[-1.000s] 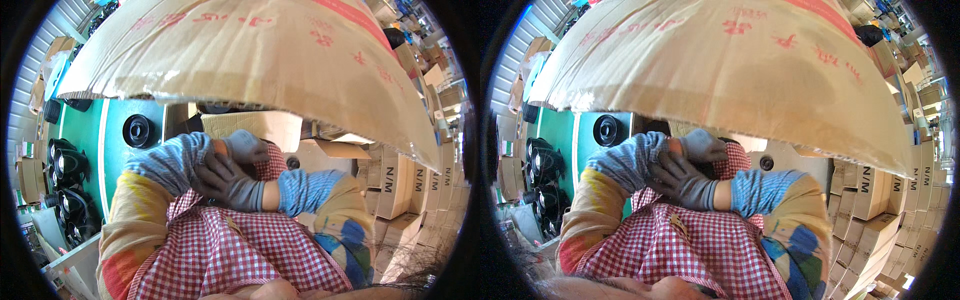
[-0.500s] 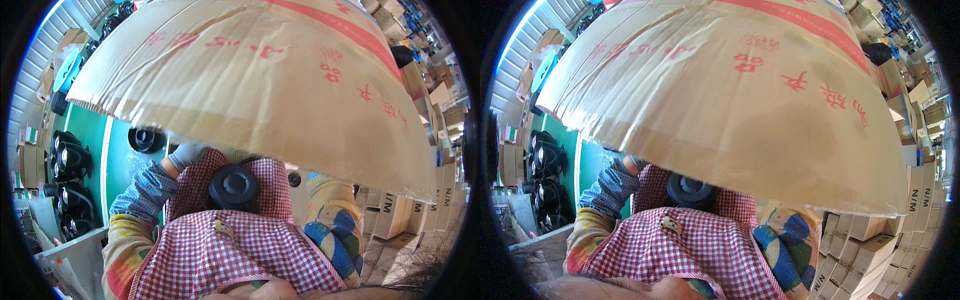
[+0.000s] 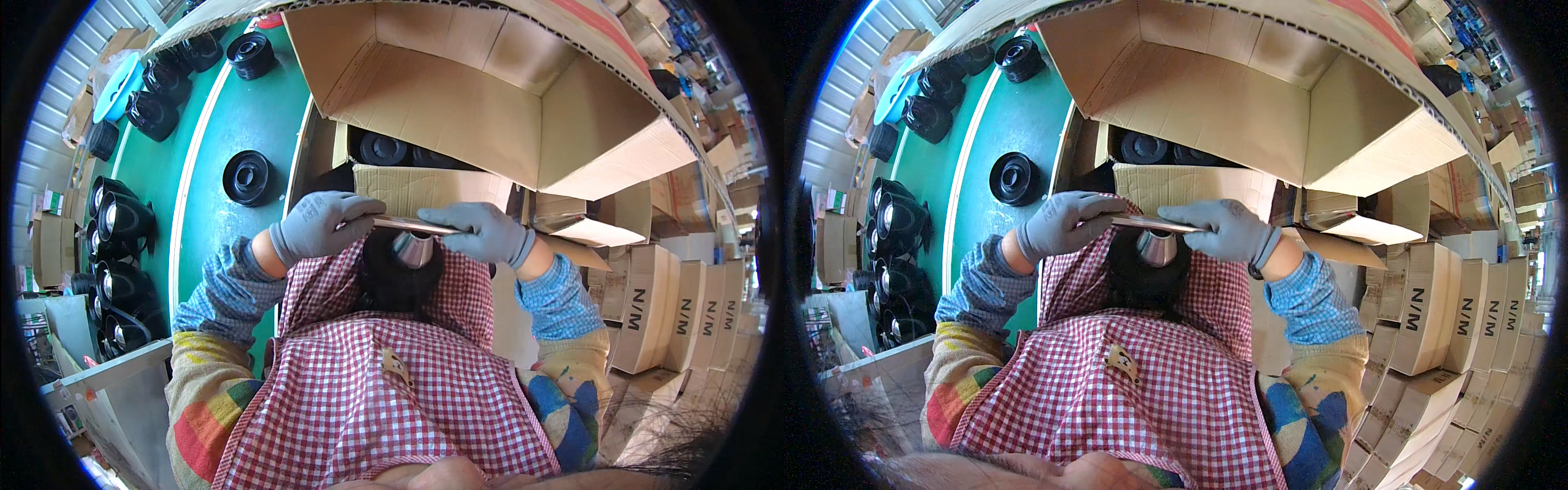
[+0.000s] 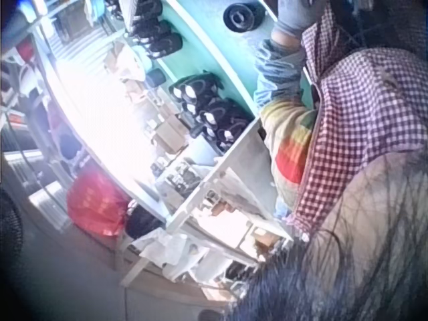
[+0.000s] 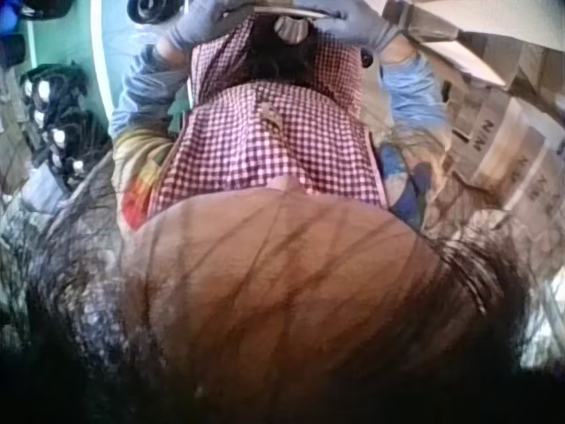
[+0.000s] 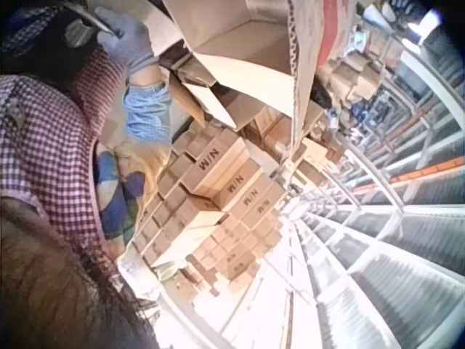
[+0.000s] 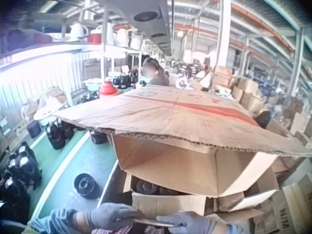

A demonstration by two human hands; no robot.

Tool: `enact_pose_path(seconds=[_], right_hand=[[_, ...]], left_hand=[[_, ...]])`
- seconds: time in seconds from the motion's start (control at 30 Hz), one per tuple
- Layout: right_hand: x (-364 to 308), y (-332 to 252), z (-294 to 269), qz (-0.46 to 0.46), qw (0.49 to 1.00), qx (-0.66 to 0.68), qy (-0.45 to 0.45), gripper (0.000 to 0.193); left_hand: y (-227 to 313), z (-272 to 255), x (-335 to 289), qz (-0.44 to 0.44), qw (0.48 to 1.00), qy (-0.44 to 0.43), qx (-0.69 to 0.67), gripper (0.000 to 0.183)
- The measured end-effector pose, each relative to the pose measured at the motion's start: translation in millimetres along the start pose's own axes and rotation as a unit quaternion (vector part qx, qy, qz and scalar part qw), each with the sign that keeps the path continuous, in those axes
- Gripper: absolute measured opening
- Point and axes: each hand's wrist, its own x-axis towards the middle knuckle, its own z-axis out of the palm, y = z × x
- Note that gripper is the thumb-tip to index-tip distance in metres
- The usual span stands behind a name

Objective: The person assembles black kettles by inserting a metal component into the base, pressing it in, and placing the finished unit on a green workbench. The person repeats this process for multiple kettles, handling each one individually.

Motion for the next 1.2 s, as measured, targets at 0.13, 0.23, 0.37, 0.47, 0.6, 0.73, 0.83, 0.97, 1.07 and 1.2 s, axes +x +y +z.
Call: enact_pose_path(seconds=[0.13,0.23,0.37,0.47,0.6,0.73,0.83,0.97,1.07,1.2], right_hand=[[16,7,-11,-0.003,0.998,-0.034,-0.048,0.054],[26,4,-9,0.004,0.995,-0.073,-0.062,0.052],[45,7,-5,-0.081,0.979,-0.181,-0.054,0.051],[51,26,7,-0.159,0.973,-0.166,-0.008,0.05],[46,21,7,-0.088,0.986,-0.126,-0.064,0.049],[47,4,-8,-0.026,0.983,-0.095,-0.155,0.055],[72,-8,-16,0.058,0.944,-0.139,-0.293,0.048],[68,15,-3,0.042,0.95,-0.145,-0.274,0.056],[56,2,7,0.081,0.956,-0.142,-0.246,0.073],[51,17,8,0.039,0.956,-0.029,-0.29,0.074]], left_hand=[[30,7,-14,-0.042,0.998,0.007,0.048,0.029],[58,2,-20,-0.067,0.99,-0.009,0.122,0.03],[88,10,-27,-0.118,0.982,-0.037,0.142,0.028],[89,13,-26,-0.144,0.978,-0.055,0.141,0.027],[80,15,-26,-0.15,0.977,-0.072,0.136,0.027],[86,13,-22,-0.156,0.972,-0.105,0.139,0.025],[92,15,-12,-0.16,0.963,-0.13,0.171,0.023],[84,22,0,-0.213,0.944,-0.129,0.216,0.018],[49,32,-6,-0.155,0.954,-0.063,0.247,0.02],[55,20,12,-0.161,0.974,-0.135,0.088,0.026]])
